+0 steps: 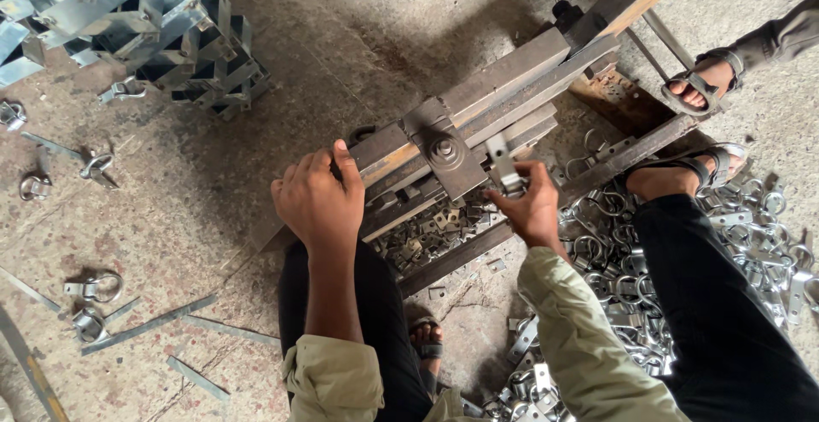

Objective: The person assembles metal components using a manual press. They place metal strips and rings into the machine and pull a lever to join the parts together.

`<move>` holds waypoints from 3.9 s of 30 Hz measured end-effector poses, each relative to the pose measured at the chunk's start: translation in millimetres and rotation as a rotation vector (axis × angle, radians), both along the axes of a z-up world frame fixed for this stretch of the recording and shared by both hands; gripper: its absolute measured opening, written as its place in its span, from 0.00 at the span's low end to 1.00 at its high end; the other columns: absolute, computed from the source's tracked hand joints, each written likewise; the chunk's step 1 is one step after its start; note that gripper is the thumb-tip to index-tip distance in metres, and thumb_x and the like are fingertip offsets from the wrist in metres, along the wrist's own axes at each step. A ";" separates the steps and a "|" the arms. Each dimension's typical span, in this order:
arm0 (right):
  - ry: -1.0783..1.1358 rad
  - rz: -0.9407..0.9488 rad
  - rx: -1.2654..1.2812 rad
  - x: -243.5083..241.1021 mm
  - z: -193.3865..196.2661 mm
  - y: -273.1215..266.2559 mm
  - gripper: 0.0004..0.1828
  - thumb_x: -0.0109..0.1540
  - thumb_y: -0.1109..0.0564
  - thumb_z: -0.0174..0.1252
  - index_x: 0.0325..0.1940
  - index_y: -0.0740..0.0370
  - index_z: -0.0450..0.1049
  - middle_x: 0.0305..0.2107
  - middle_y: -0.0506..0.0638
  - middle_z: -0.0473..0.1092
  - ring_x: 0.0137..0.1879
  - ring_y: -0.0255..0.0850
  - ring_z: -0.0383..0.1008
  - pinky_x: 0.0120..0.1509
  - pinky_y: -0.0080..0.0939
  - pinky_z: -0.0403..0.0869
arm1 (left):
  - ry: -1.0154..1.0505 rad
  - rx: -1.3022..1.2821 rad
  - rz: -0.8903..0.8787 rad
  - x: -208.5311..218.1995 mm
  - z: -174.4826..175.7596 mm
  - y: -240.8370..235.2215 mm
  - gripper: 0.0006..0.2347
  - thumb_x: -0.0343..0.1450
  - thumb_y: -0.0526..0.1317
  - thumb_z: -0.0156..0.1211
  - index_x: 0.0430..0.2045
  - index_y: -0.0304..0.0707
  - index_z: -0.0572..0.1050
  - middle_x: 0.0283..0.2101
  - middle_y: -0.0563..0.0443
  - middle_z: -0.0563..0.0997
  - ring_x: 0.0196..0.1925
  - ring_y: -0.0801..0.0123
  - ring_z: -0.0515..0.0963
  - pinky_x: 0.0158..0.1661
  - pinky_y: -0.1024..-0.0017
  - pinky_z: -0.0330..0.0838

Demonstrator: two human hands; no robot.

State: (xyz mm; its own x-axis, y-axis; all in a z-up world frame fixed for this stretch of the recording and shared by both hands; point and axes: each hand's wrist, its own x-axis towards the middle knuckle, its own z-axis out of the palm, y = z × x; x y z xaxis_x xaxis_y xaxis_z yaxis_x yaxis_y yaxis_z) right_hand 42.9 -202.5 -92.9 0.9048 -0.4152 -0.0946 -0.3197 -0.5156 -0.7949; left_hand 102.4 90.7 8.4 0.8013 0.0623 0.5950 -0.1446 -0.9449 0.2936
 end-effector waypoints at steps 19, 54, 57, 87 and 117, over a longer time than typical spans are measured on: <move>-0.142 0.178 -0.096 -3.8 -10.8 25.3 0.33 0.49 0.50 0.78 0.51 0.67 0.72 0.41 0.59 0.78 0.46 0.46 0.80 0.52 0.46 0.79 | 0.003 0.016 0.014 -0.2 0.0 -0.7 0.18 0.79 0.46 0.52 0.21 0.39 0.80 0.25 0.53 0.81 0.29 0.62 0.79 0.39 0.60 0.68; -0.834 0.012 0.696 -67.9 150.0 50.3 0.37 0.66 0.49 0.64 0.71 0.67 0.57 0.64 0.56 0.67 0.69 0.39 0.72 0.74 0.44 0.74 | -0.056 0.029 -0.083 -16.8 -5.2 1.9 0.13 0.84 0.44 0.46 0.37 0.40 0.78 0.41 0.48 0.80 0.46 0.53 0.78 0.53 0.54 0.67; -0.828 -0.145 0.677 -71.0 107.6 4.6 0.27 0.68 0.54 0.61 0.67 0.70 0.64 0.55 0.57 0.73 0.61 0.39 0.76 0.68 0.42 0.76 | 0.335 -0.104 0.073 -16.8 -14.1 5.4 0.15 0.83 0.51 0.48 0.41 0.41 0.78 0.40 0.46 0.79 0.42 0.53 0.77 0.45 0.56 0.69; 0.181 -0.123 -0.124 -156.8 -227.1 -118.7 0.07 0.59 0.65 0.60 0.40 0.59 0.77 0.39 0.56 0.78 0.44 0.50 0.79 0.52 0.49 0.80 | 1.213 -0.220 -0.730 -142.4 -237.4 -193.6 0.29 0.77 0.59 0.50 0.63 0.33 0.66 0.61 0.31 0.74 0.59 0.43 0.77 0.57 0.54 0.71; -0.058 -0.158 1.093 -145.1 -112.4 -41.6 0.17 0.66 0.49 0.64 0.49 0.65 0.74 0.35 0.51 0.74 0.35 0.40 0.71 0.39 0.42 0.71 | 0.766 -0.846 -0.729 -148.1 -129.1 -173.3 0.15 0.70 0.42 0.68 0.42 0.34 0.71 0.35 0.44 0.82 0.30 0.66 0.84 0.29 0.69 0.80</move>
State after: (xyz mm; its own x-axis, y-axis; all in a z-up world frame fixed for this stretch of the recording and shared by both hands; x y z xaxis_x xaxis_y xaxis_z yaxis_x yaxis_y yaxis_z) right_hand -102.1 -244.1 -205.2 0.8637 -0.2454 -0.4403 -0.2677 0.5168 -0.8132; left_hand -45.7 -82.6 -120.6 0.9190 -0.3937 -0.0206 -0.0704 -0.2152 0.9740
